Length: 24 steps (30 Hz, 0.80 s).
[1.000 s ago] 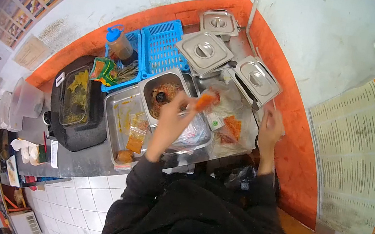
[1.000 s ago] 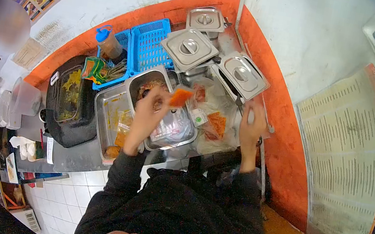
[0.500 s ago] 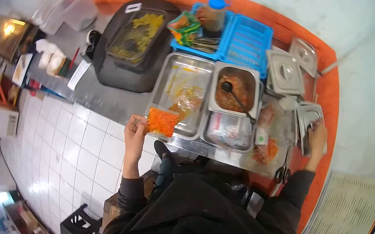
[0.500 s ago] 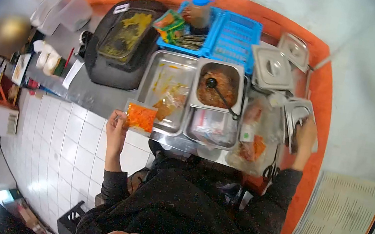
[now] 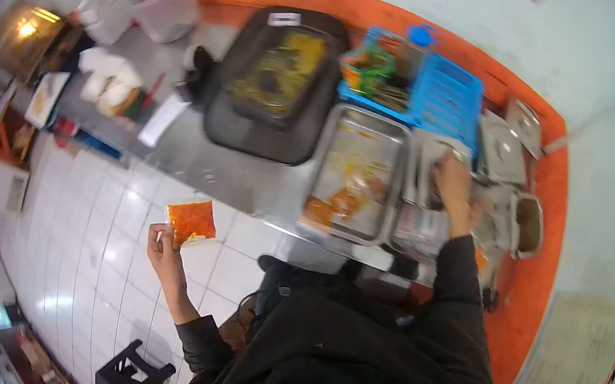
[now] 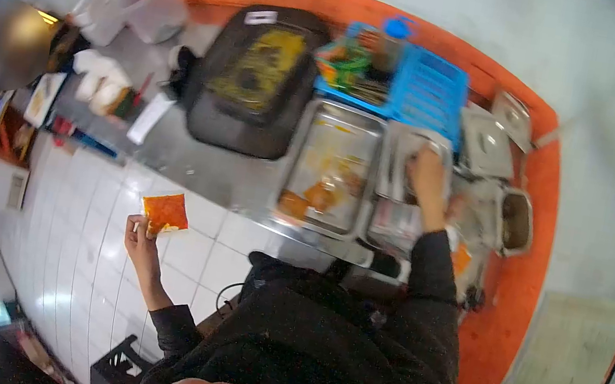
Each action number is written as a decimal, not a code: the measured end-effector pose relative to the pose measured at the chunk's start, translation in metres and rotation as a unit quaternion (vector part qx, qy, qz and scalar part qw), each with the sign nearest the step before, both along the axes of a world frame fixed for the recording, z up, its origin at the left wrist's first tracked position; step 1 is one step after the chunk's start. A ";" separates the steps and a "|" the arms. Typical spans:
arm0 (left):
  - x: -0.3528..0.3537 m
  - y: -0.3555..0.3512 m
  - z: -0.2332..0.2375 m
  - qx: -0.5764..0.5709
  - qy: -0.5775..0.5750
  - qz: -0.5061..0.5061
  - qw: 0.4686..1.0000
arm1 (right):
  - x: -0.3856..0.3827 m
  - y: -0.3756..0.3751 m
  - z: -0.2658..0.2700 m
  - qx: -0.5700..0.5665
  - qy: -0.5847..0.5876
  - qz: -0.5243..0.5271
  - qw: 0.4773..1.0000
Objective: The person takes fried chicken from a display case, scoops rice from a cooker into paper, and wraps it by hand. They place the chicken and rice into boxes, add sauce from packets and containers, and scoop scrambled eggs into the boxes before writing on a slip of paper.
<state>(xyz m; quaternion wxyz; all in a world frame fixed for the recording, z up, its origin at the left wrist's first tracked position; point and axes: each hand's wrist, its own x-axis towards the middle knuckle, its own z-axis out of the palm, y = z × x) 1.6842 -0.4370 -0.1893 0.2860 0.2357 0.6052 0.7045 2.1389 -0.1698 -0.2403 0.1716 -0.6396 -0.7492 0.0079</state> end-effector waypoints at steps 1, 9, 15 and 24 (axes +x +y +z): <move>-0.020 -0.012 -0.001 -0.023 0.016 0.023 0.999 | -0.012 0.000 0.002 -0.011 0.000 -0.049 0.999; -0.123 -0.097 -0.025 -0.048 0.039 0.179 0.982 | 0.026 0.014 -0.047 0.018 -0.079 -0.093 0.992; -0.176 -0.090 -0.033 -0.054 -0.022 0.162 0.985 | -0.099 -0.005 0.014 0.130 -0.041 -0.092 0.986; -0.304 -0.011 -0.028 -0.075 0.118 0.138 0.980 | -0.369 0.014 0.065 0.135 0.179 0.050 0.973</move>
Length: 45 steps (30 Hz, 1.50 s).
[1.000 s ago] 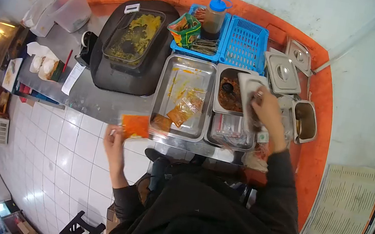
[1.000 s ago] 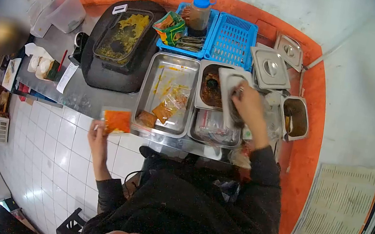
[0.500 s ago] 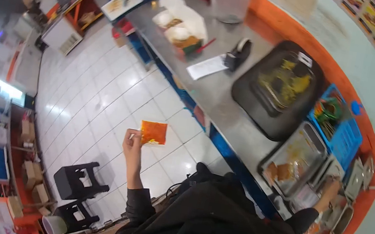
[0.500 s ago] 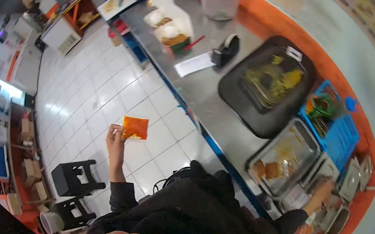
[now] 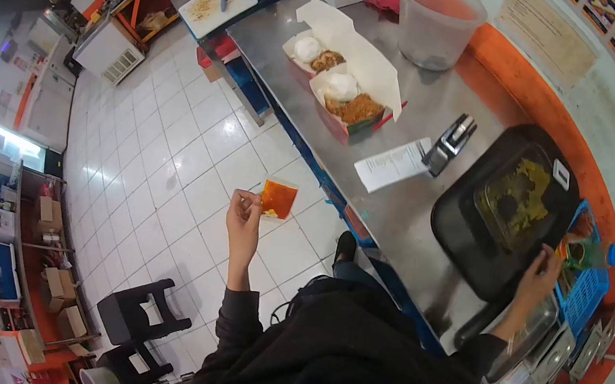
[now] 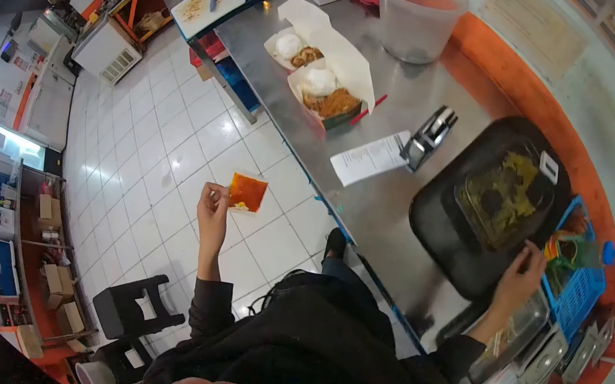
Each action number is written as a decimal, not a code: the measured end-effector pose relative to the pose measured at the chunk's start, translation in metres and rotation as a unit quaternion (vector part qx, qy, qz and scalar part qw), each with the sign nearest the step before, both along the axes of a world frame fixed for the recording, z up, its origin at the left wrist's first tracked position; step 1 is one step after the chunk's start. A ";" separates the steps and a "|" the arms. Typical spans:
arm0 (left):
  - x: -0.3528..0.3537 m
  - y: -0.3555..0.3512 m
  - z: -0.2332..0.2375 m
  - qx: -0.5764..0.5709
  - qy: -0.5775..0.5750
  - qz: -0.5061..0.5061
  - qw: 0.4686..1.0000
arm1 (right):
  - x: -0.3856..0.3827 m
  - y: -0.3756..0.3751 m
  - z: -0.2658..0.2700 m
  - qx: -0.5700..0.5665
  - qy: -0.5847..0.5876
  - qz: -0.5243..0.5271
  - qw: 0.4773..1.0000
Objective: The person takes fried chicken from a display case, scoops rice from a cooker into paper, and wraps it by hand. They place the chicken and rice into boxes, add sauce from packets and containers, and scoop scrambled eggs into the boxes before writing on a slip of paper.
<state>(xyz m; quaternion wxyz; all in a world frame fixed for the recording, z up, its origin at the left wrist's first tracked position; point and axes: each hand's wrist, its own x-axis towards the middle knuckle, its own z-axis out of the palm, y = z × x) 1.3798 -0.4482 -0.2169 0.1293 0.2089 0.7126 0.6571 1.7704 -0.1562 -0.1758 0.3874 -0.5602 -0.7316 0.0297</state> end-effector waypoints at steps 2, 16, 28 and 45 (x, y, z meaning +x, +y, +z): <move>-0.025 0.021 0.006 -0.040 0.029 0.016 0.999 | -0.046 0.012 -0.015 0.026 0.027 0.045 0.998; -0.256 0.146 0.021 -0.189 0.265 -0.100 0.940 | -0.465 0.018 -0.098 -0.111 -0.052 0.267 0.956; -0.399 0.272 -0.074 -0.197 0.355 -0.269 0.874 | -0.496 -0.024 -0.105 -0.130 -0.034 -0.051 0.990; -0.391 0.278 -0.045 -0.138 0.477 -0.300 0.814 | -0.476 -0.029 -0.097 -0.005 0.204 -0.252 0.946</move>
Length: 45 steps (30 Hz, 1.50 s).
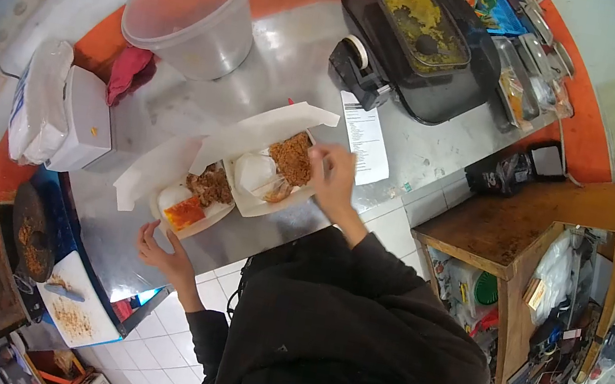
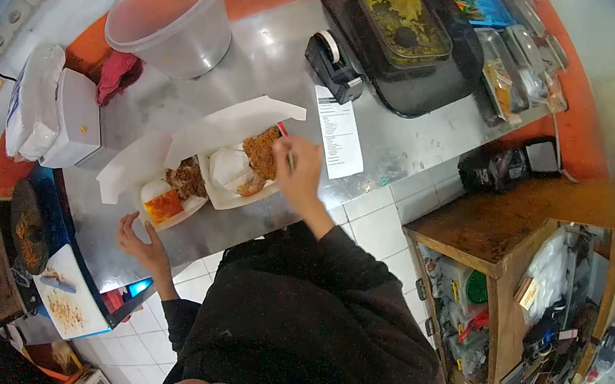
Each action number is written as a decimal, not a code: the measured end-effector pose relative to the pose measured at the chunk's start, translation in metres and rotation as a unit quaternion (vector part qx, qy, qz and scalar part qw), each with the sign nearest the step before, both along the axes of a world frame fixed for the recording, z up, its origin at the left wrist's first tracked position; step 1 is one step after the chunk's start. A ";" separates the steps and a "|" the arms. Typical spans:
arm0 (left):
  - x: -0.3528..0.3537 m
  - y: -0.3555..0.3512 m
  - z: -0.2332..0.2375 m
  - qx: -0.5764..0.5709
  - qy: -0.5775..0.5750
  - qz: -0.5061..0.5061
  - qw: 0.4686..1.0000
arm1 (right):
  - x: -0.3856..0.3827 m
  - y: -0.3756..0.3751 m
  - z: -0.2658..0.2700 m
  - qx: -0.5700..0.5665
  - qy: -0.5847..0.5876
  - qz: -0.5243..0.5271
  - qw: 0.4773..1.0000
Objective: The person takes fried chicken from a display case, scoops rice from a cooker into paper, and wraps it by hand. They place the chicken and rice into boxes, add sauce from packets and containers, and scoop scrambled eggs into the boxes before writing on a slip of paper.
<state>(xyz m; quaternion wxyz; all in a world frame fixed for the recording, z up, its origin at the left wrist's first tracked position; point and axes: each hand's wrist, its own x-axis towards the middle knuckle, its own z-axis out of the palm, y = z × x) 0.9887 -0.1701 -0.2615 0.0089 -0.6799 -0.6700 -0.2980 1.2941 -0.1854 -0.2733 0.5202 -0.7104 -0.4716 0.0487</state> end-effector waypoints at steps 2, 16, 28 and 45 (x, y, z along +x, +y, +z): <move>0.006 -0.007 0.002 0.009 -0.009 -0.003 1.000 | 0.026 0.007 -0.005 0.010 0.047 -0.050 0.998; -0.055 -0.076 -0.084 -0.010 -0.119 0.252 0.960 | 0.169 0.038 -0.011 0.076 0.123 -0.177 0.974; -0.011 -0.070 -0.068 -0.177 -0.016 0.262 0.949 | 0.166 0.039 -0.027 0.025 0.156 -0.146 0.977; -0.106 -0.237 -0.218 -0.339 0.182 0.342 0.857 | 0.121 0.055 -0.002 0.117 0.043 -0.067 0.990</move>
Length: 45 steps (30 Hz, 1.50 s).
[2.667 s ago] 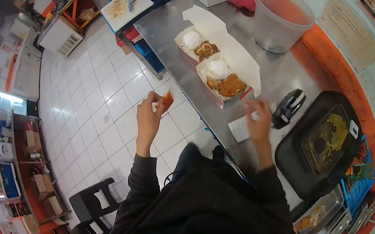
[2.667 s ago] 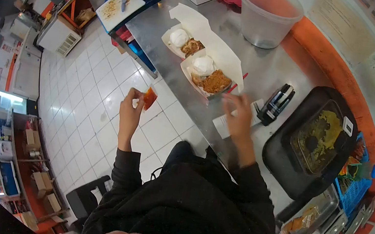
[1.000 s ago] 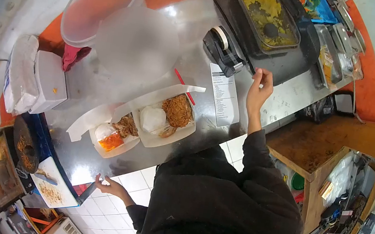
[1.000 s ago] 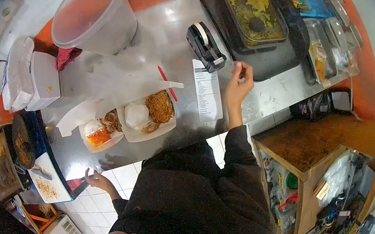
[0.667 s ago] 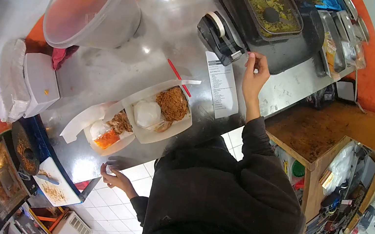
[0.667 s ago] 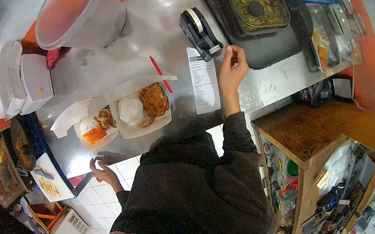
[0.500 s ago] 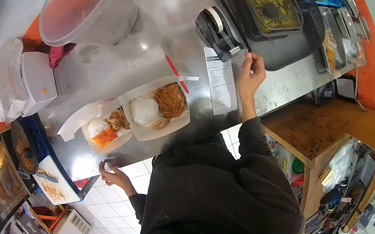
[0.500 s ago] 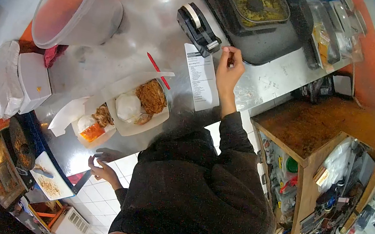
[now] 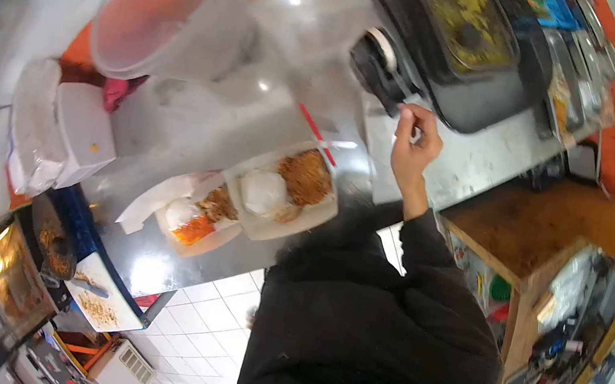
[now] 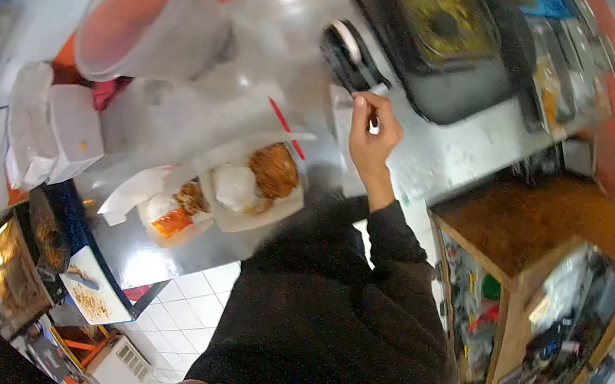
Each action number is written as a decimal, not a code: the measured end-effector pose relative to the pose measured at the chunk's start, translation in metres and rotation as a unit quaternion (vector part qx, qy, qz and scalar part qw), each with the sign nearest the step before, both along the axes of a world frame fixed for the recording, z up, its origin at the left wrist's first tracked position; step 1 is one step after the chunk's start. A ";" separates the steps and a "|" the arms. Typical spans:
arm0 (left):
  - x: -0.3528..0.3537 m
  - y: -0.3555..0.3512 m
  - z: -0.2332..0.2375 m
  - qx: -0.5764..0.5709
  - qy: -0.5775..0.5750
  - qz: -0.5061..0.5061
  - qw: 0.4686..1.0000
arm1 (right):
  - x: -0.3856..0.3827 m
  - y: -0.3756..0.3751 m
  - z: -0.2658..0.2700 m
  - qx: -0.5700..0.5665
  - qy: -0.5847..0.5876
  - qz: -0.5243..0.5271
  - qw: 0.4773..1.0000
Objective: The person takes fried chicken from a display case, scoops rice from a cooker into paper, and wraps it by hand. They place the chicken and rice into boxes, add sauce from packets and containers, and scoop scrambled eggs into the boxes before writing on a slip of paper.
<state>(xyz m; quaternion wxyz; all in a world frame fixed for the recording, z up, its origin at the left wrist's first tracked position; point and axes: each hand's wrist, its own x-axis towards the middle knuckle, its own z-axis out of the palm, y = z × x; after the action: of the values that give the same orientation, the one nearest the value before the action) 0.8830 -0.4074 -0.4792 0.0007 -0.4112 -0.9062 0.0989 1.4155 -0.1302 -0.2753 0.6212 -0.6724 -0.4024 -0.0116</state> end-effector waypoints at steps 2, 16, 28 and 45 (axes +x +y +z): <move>-0.033 -0.015 -0.030 0.026 -0.017 0.053 0.998 | -0.011 0.028 0.029 0.052 0.017 0.064 0.996; 0.005 0.156 -0.056 0.190 -0.255 0.297 0.900 | -0.143 0.378 0.125 -0.272 -0.392 0.523 0.707; 0.021 0.045 -0.098 0.063 -0.430 0.409 0.802 | -0.166 0.433 -0.052 -0.313 -0.533 0.525 0.585; 0.123 -0.112 -0.094 -0.073 -0.648 0.511 0.561 | -0.126 0.391 -0.027 -0.654 -0.555 0.405 0.317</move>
<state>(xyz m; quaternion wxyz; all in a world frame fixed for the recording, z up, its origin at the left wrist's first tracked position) 1.0055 -0.5196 -0.5728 -0.6669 0.1679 -0.7115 -0.1447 1.2897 0.2604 -0.3028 -0.4616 -0.4494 -0.7523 0.1379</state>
